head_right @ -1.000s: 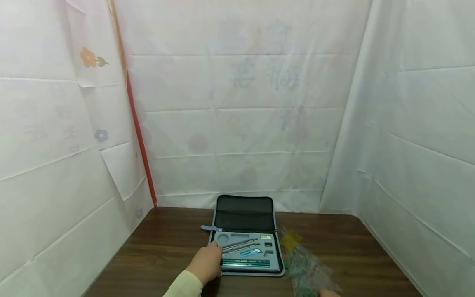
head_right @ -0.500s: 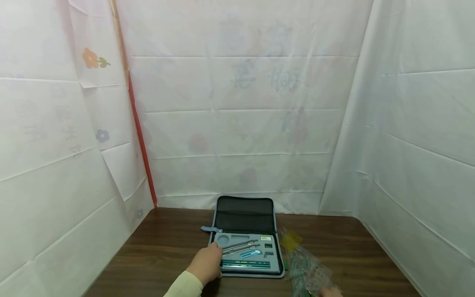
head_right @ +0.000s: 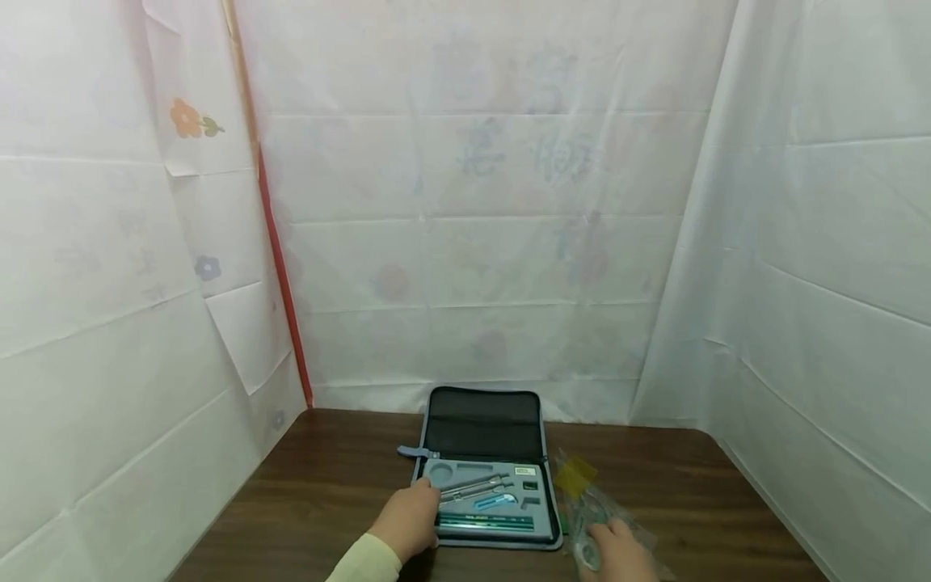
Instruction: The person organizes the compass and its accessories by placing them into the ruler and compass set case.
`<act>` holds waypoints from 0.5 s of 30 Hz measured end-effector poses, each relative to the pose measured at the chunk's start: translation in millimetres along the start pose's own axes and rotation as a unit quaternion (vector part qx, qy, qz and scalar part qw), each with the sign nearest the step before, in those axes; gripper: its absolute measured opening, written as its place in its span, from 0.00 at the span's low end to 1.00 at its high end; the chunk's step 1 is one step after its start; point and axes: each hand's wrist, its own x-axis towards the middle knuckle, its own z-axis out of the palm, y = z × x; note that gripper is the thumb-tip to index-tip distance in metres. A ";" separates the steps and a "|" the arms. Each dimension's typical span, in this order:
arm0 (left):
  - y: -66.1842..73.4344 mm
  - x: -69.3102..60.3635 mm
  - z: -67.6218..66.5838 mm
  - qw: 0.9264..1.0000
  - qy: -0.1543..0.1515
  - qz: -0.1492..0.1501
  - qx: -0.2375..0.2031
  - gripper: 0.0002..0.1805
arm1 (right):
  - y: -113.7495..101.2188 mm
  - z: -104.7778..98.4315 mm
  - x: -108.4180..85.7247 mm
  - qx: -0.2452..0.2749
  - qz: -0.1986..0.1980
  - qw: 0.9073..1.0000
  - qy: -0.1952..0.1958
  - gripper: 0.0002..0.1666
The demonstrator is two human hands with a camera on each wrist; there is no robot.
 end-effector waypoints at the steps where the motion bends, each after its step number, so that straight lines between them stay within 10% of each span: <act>1: 0.2 0.1 -0.3 1.000 -0.003 -0.001 0.000 0.19 | -13.1 -1.6 0.7 0.007 -0.010 1.000 0.009 0.23; 15: -1.3 3.0 -2.0 1.000 -0.010 0.003 -0.022 0.17 | -96.0 8.8 64.3 0.033 -0.239 0.970 -0.007 0.22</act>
